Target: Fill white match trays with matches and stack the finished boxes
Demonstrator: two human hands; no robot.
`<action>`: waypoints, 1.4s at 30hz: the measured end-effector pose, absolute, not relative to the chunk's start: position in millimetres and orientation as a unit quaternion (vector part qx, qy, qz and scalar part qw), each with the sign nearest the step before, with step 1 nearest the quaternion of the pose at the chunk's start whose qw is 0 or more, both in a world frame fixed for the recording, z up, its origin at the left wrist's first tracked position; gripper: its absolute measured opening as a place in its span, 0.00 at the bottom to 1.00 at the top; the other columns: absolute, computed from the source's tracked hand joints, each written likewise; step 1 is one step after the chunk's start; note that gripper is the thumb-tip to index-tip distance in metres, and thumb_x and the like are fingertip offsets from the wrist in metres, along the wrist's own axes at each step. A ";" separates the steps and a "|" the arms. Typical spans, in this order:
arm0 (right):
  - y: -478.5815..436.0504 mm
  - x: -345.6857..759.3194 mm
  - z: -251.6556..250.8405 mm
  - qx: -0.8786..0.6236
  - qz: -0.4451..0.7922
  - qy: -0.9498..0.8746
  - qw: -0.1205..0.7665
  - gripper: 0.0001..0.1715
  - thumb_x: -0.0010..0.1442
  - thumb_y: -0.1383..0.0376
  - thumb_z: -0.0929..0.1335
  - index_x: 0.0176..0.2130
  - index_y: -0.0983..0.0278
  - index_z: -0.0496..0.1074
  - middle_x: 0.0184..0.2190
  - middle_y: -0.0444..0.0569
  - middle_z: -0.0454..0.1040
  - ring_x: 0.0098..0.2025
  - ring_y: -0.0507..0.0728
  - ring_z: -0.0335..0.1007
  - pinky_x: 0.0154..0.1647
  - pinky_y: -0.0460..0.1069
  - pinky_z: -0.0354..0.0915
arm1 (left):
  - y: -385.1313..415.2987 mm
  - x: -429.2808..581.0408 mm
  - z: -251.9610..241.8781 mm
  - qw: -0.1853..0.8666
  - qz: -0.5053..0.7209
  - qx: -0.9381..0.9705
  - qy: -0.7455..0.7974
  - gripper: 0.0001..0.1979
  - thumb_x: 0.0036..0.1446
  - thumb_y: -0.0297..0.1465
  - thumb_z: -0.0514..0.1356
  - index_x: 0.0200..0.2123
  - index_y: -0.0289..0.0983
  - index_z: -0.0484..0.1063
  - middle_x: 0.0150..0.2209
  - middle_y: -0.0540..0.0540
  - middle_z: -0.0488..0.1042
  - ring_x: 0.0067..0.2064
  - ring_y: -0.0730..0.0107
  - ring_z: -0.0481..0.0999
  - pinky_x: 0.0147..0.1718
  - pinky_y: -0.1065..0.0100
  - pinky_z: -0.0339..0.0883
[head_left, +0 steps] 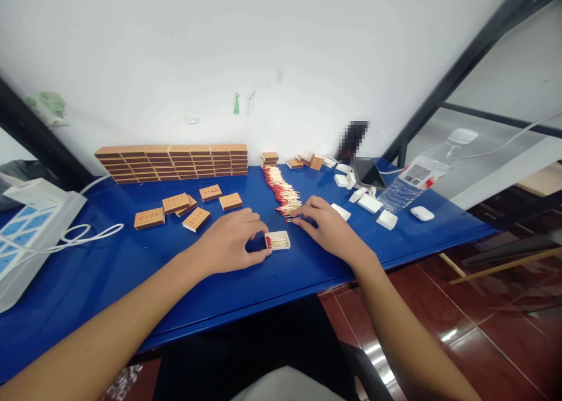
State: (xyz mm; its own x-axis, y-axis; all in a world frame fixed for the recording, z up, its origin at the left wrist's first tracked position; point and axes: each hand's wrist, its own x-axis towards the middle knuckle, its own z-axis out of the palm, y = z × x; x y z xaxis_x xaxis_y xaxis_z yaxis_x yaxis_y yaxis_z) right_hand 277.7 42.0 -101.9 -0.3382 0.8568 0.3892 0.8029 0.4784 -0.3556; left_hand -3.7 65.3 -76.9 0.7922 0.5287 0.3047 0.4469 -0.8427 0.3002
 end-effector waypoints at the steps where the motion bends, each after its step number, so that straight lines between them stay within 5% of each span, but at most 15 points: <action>1: 41.9 277.6 -101.7 -0.508 0.051 -0.816 0.269 0.13 0.73 0.63 0.67 0.51 0.59 0.80 0.41 0.52 0.69 0.45 0.62 0.70 0.49 0.59 0.70 | 65.2 -3.8 -76.9 0.107 0.191 0.940 0.260 0.11 0.64 0.39 0.65 0.42 0.38 0.78 0.33 0.48 0.72 0.38 0.63 0.71 0.34 0.63 0.64; 21: 39.2 278.4 -99.1 -0.527 0.089 -0.804 0.261 0.05 0.71 0.68 0.68 0.39 0.61 0.73 0.39 0.50 0.69 0.45 0.61 0.69 0.46 0.55 0.66 | 65.7 -3.9 -77.8 0.104 0.195 0.941 0.255 0.11 0.64 0.39 0.66 0.42 0.38 0.78 0.32 0.49 0.72 0.38 0.64 0.71 0.34 0.63 0.64; 42: 18.5 266.7 -84.0 -0.529 0.072 -0.799 0.276 0.06 0.74 0.64 0.67 0.41 0.60 0.72 0.41 0.50 0.69 0.45 0.61 0.69 0.48 0.56 0.67 | 65.8 -2.9 -77.6 0.108 0.197 0.941 0.255 0.11 0.63 0.38 0.66 0.44 0.38 0.78 0.32 0.49 0.72 0.38 0.63 0.71 0.34 0.63 0.64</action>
State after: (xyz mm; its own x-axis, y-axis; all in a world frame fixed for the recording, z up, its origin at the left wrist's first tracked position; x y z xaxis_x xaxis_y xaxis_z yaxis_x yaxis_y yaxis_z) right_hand 266.7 18.5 -84.0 -0.2884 0.8854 0.3647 0.8061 0.4300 -0.4065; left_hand -2.9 65.8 -77.6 0.7929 0.5218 0.3147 0.4367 -0.8467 0.3039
